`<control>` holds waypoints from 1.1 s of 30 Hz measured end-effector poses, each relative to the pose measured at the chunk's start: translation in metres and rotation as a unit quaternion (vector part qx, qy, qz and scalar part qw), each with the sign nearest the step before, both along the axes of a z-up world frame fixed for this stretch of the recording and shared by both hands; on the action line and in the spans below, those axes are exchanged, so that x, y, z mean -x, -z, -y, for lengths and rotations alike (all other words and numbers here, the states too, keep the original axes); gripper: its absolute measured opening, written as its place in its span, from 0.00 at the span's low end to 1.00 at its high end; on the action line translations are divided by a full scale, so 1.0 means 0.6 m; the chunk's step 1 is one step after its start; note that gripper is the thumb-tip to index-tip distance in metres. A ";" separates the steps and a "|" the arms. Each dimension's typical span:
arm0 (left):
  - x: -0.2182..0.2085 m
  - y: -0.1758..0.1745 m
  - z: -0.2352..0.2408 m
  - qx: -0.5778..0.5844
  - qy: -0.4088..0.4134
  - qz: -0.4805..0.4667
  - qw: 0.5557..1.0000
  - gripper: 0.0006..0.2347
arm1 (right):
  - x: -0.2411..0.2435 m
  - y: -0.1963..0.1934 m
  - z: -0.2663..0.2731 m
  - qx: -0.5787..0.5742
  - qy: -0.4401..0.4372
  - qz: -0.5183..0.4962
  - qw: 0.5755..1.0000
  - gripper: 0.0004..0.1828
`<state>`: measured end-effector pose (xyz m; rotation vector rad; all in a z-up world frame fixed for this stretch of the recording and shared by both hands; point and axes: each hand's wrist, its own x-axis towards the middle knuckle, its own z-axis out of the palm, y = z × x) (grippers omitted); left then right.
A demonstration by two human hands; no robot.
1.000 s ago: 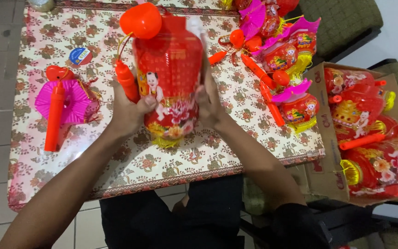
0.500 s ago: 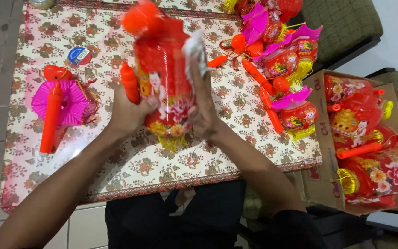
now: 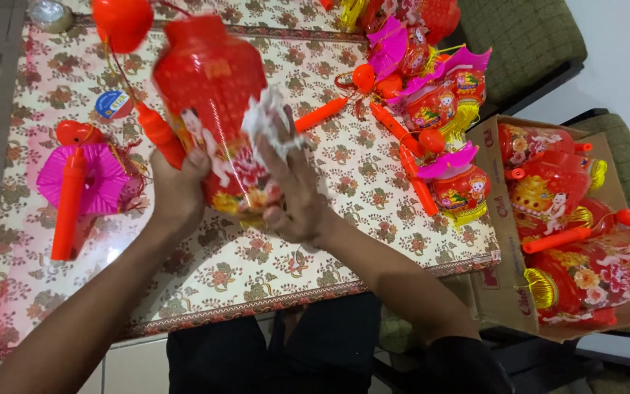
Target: The person assembles colorful plastic lanterns by inserting battery-powered light fixtures into the lantern bodies and wiping the exterior of one with a cloth.
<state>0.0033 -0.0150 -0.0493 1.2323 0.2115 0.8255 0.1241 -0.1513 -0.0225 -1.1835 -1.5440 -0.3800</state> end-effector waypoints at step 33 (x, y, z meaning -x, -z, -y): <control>-0.017 -0.056 0.029 -0.022 0.007 -0.019 1.000 0.31 | 0.008 -0.017 0.023 0.112 -0.083 -0.247 0.959 0.44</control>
